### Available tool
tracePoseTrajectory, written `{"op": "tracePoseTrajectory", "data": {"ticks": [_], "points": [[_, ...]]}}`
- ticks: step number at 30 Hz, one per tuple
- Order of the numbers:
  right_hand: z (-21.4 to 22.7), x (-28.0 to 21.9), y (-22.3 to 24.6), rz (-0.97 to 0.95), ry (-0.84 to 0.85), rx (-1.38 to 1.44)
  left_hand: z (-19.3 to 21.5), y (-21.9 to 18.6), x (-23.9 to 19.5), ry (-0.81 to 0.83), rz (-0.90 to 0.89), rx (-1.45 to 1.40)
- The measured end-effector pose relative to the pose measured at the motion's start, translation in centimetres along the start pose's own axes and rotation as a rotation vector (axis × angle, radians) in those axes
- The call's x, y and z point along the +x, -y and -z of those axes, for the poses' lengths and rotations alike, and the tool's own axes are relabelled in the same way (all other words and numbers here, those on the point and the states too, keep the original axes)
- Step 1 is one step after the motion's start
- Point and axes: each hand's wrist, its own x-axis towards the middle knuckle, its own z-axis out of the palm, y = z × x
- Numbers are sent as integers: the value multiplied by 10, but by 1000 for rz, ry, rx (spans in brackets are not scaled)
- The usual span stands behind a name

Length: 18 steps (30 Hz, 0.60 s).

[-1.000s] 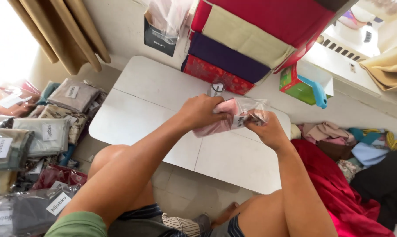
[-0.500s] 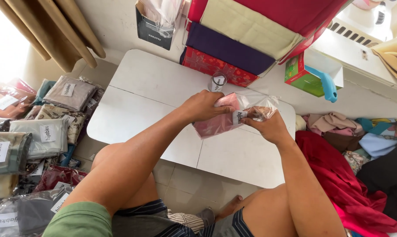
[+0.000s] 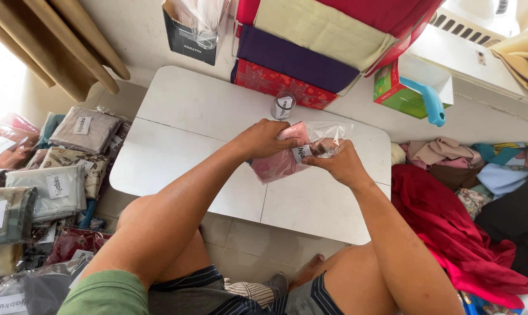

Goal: The person folds a pink patterned cloth on a white table using a small blue rolling tool to smooth it. They then place the folded cloth into a clear plastic bag, seal it, and set it aside before picking up a red cloth.

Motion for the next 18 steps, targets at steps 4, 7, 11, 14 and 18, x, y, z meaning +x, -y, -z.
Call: {"op": "tracePoseTrajectory", "data": {"ticks": [4, 7, 11, 14, 18], "points": [[-1, -2, 17, -14, 30, -50, -6, 9, 8, -10, 10, -40], [1, -2, 16, -4, 91, 22, -11, 16, 11, -15, 15, -74], [-4, -1, 15, 56, 76, 23, -4, 8, 5, 11, -18, -91], [-10, 0, 6, 82, 70, 60, -2, 9, 5, 15, -26, -94], [-6, 4, -2, 100, 119, 24, 1, 6, 0, 31, -33, -82]]}}
